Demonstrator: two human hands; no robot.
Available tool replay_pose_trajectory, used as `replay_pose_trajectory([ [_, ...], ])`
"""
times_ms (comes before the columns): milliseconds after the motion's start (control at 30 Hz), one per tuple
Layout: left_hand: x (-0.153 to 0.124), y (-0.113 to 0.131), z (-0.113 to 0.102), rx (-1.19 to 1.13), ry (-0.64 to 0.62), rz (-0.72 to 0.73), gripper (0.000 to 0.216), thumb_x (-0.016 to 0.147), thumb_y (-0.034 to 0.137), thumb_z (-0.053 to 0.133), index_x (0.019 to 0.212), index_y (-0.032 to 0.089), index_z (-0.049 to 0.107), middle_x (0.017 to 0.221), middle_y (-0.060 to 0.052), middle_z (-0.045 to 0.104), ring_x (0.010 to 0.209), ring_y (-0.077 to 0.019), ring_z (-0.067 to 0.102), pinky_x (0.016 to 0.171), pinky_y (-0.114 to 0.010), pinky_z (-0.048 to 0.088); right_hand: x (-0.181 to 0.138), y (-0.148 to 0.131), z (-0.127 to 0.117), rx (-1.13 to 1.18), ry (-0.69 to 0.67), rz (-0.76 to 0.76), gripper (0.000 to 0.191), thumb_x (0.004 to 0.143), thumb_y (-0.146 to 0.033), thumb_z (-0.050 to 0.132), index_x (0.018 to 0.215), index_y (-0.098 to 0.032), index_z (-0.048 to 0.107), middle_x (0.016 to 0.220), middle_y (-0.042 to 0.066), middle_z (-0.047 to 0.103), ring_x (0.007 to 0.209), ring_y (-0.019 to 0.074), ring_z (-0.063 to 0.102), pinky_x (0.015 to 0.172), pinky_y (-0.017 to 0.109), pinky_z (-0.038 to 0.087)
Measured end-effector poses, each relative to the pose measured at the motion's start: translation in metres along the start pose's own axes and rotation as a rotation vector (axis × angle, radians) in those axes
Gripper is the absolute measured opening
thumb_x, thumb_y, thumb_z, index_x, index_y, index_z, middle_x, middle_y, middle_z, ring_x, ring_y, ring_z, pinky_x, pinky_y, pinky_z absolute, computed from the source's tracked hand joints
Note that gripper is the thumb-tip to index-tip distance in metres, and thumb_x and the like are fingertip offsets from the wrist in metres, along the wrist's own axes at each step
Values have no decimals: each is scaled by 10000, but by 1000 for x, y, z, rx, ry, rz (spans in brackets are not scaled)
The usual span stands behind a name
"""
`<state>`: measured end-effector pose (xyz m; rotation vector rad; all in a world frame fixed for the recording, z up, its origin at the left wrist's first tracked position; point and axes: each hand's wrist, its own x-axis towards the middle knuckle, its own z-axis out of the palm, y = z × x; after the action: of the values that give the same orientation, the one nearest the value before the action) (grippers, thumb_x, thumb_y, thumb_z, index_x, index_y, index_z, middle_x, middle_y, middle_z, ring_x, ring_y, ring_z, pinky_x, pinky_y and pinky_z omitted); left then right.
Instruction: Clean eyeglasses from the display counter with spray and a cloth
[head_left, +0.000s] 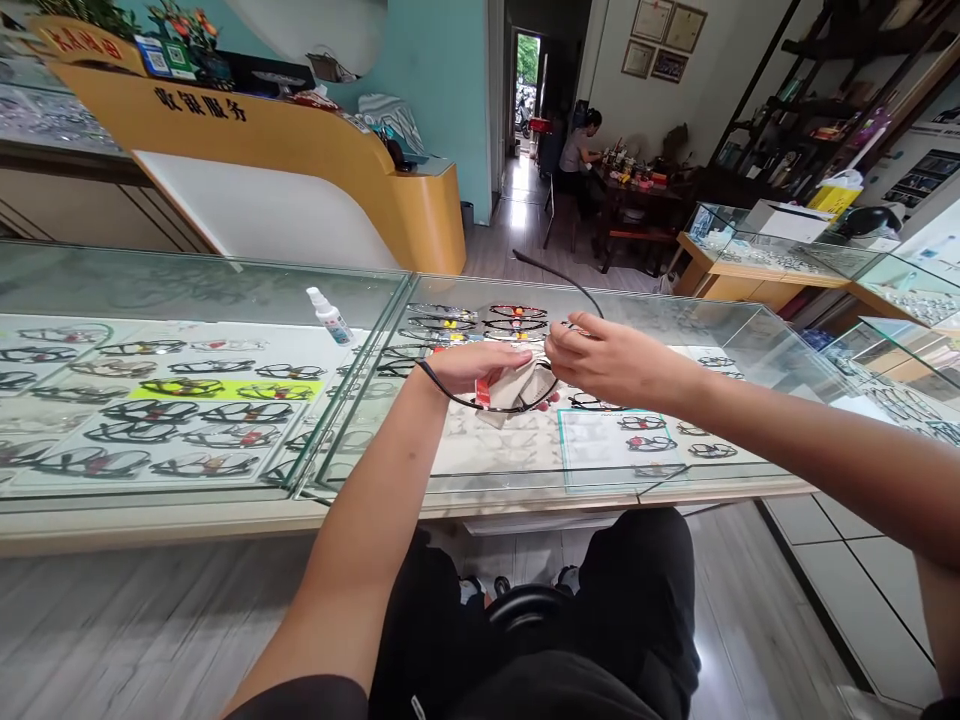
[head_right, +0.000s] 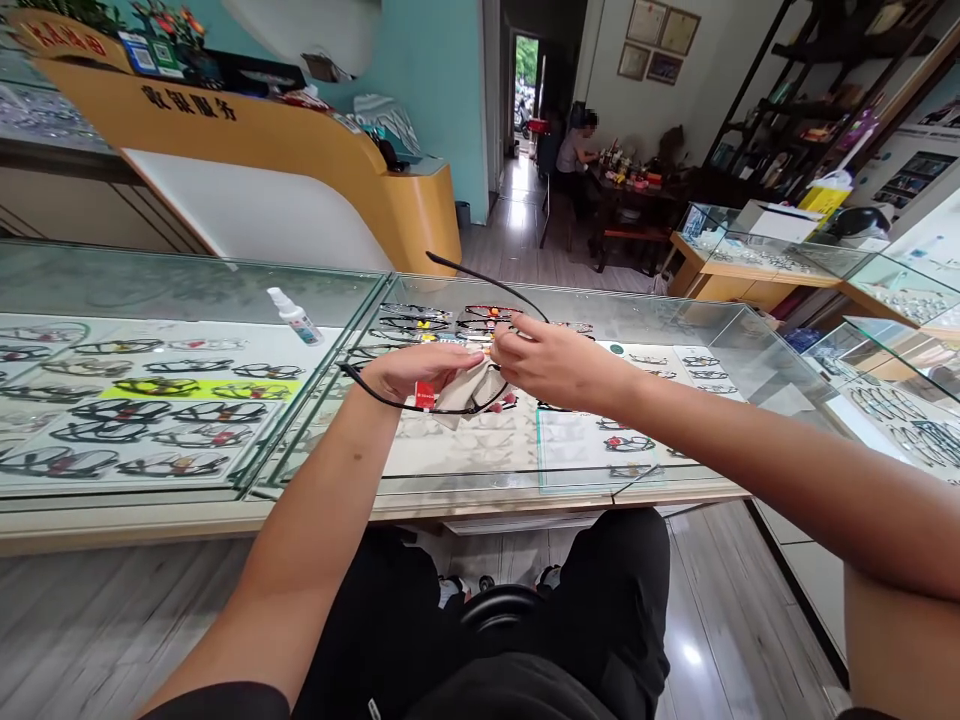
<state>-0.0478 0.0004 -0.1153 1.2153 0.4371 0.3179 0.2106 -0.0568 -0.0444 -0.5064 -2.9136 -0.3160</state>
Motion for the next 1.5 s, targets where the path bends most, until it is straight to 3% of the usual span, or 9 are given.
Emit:
replay_pose_trajectory([
  [167, 1, -2, -2, 48, -93, -22, 540, 888, 629, 853, 1000, 101, 833, 1148, -245, 840, 1079, -375, 822, 999, -462, 629, 9, -1, -10, -547, -80, -149, 359, 1019, -25, 548, 1226, -180, 797, 1330, 115, 783, 1382, 326, 644, 1153, 570, 589],
  [300, 11, -11, -10, 64, 0, 56, 523, 806, 618, 928, 941, 118, 855, 1103, -263, 842, 1050, -418, 832, 998, -543, 640, 13, 3, -7, -614, -46, -147, 402, 1042, -45, 506, 1282, -206, 786, 1311, 95, 778, 1384, 304, 632, 1155, 532, 576],
  [400, 20, -16, -16, 15, 132, 202, 566, 760, 628, 958, 986, 119, 859, 1081, -250, 849, 1059, -419, 833, 951, -514, 662, 12, 6, 1, -445, 90, 27, 422, 1050, -73, 514, 1376, -206, 745, 1348, 116, 749, 1365, 316, 620, 1151, 537, 535],
  [533, 25, -15, -16, -43, 267, 368, 583, 765, 582, 972, 1092, 114, 851, 1182, -231, 843, 1183, -383, 810, 941, -408, 663, 12, 14, 23, -139, 425, 565, 268, 1080, -297, 585, 1188, -192, 806, 1112, 147, 758, 1104, 322, 640, 1011, 523, 504],
  [633, 26, -14, -13, -45, 314, 387, 612, 750, 573, 988, 1118, 106, 843, 1187, -226, 842, 1192, -368, 809, 973, -400, 654, 19, 24, 49, 471, 604, 836, 360, 1048, -490, 632, 1038, -195, 837, 966, 84, 740, 896, 235, 625, 867, 409, 508],
  [767, 30, -17, -12, -49, 329, 364, 636, 709, 589, 1009, 1074, 100, 829, 1052, -216, 853, 1102, -368, 834, 904, -390, 660, 32, 34, 79, 1160, 699, 862, 450, 855, -642, 826, 905, -195, 846, 878, 27, 723, 769, 165, 597, 788, 342, 505],
  [1033, 28, -20, -8, -30, 285, 302, 610, 711, 417, 1043, 1173, 110, 788, 1118, -190, 856, 1022, -293, 845, 855, -299, 626, 38, 35, 102, 1701, 715, 837, 555, 617, -637, 1010, 876, -171, 855, 766, 2, 701, 636, 101, 521, 576, 261, 445],
  [1367, 41, -23, 2, -95, 371, 282, 772, 628, 385, 1082, 1276, 136, 745, 1140, -149, 844, 1080, -297, 816, 961, -346, 603, 33, 32, 118, 1610, 892, 891, 493, 721, -660, 942, 936, -220, 884, 846, 5, 676, 654, 107, 435, 531, 267, 368],
  [1500, 41, -25, 0, -84, 433, 288, 663, 641, 389, 1079, 1158, 116, 767, 1086, -113, 833, 960, -215, 779, 903, -289, 564, 32, 32, 123, 1489, 949, 838, 438, 776, -652, 906, 888, -230, 877, 893, 11, 665, 829, 155, 559, 708, 283, 475],
])
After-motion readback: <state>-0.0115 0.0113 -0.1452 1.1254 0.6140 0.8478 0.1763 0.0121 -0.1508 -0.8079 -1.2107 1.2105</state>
